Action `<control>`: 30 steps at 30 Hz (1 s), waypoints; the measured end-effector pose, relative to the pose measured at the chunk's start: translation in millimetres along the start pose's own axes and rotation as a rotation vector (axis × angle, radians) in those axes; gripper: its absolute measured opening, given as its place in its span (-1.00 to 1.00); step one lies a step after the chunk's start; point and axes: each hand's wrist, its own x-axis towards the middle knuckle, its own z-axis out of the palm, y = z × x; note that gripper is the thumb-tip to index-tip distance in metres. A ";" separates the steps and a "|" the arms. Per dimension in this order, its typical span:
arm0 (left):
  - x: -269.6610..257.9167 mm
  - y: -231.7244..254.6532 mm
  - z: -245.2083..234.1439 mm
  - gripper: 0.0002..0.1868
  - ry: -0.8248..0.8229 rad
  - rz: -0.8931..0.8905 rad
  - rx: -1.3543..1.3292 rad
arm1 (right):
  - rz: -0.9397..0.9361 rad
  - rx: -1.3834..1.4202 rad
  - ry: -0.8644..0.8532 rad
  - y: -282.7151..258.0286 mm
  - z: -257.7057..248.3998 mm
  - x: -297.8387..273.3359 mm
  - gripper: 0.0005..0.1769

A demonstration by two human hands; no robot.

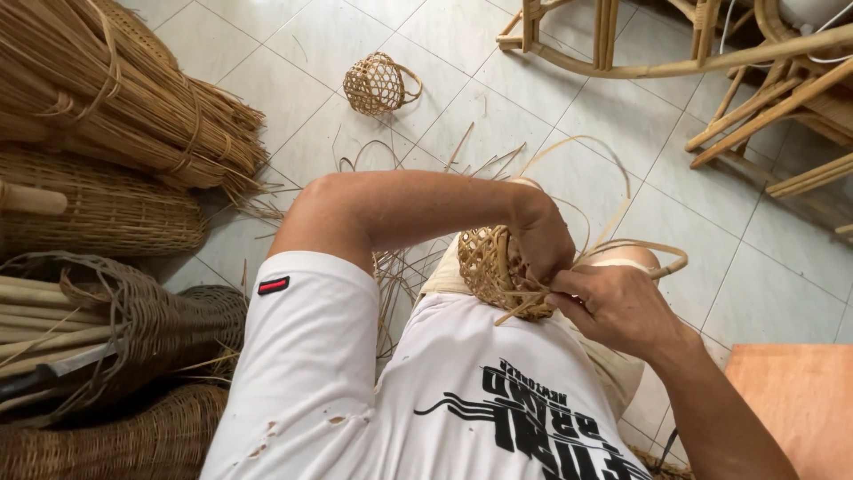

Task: The person weaves a small basket by hand, threading thin wooden strips through the structure and pulling them tight to form the body and handle.

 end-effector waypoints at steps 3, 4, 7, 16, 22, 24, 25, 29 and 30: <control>-29.1 20.2 3.0 -0.59 0.021 -0.019 0.325 | 0.043 0.056 -0.027 -0.8 -0.8 0.2 -0.92; -42.9 28.5 2.8 -0.53 0.045 -0.015 0.513 | 0.060 0.065 -0.036 -0.1 -0.7 -0.5 -0.92; -28.2 18.1 20.6 -0.63 0.422 -0.072 0.726 | 0.067 0.137 -0.030 -4.9 -4.6 0.6 -0.92; -101.3 24.0 98.2 -0.71 1.034 -0.090 0.681 | 0.096 0.169 -0.116 -2.7 -6.6 8.3 -0.92; -90.3 32.7 168.4 -0.69 1.087 0.221 0.385 | 0.112 0.207 -0.146 -12.0 -14.3 14.3 -0.95; -83.2 28.4 173.2 -0.71 1.126 0.233 0.432 | 0.102 0.196 -0.148 -10.4 -10.1 13.9 -0.95; -79.3 25.9 173.1 -0.73 1.158 0.251 0.488 | 0.098 0.186 -0.141 -8.4 -9.5 13.8 -0.92; -62.8 12.4 173.7 -0.88 1.276 0.273 0.609 | 0.132 0.190 -0.138 -13.8 -18.2 12.8 -0.95; -64.1 13.4 172.7 -0.89 1.199 0.232 0.608 | 0.134 0.200 -0.124 -13.8 -16.8 12.2 -0.93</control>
